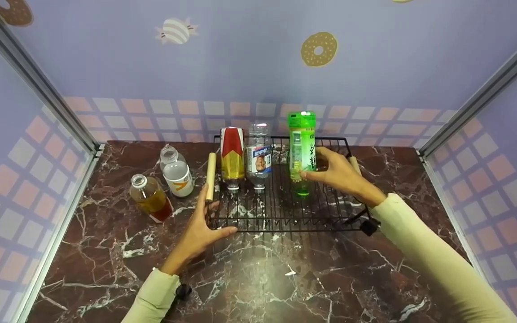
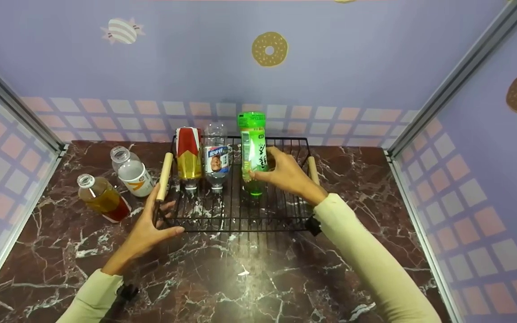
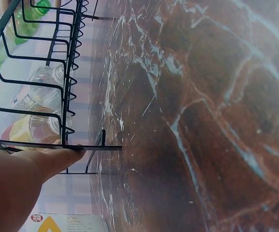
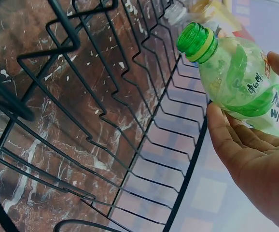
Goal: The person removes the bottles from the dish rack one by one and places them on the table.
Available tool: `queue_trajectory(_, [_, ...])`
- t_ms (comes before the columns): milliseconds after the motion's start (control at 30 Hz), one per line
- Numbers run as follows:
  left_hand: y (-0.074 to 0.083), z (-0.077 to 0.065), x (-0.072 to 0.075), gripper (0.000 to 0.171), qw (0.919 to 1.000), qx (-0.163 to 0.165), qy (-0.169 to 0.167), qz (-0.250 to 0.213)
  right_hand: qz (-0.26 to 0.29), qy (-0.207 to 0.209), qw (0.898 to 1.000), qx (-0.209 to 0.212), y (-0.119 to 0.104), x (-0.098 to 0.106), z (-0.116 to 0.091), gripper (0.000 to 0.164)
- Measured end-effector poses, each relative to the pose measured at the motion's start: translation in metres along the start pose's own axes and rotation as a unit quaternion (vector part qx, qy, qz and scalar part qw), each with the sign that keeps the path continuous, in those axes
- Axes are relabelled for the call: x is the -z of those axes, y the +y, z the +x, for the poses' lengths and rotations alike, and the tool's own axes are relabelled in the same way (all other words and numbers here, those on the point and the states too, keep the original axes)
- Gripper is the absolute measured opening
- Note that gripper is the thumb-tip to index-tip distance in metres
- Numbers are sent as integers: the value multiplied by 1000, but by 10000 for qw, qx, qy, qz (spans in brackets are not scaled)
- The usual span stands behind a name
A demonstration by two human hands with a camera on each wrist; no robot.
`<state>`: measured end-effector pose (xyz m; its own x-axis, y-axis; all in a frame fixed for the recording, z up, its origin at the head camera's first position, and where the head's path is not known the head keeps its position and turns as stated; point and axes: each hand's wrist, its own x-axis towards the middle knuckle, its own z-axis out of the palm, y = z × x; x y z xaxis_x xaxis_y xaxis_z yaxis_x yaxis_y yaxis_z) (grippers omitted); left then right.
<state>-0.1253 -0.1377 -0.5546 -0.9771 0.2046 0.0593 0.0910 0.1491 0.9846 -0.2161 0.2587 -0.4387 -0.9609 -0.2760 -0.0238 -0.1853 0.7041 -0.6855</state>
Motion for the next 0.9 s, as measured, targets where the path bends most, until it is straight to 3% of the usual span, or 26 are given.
queue_trajectory(433, [-1,-1,1,141,10000,54,-35,-28,171,88,9989,417,-10,10,-36,83])
queue_trajectory(667, [-2,0,1,139,10000,39,-49,15,538,-85,9980,324,-14,10,-57,87])
queue_trajectory(900, [-1,-1,1,140,10000,25,-76,29,309,-64,9993,203,-16,9,-76,90])
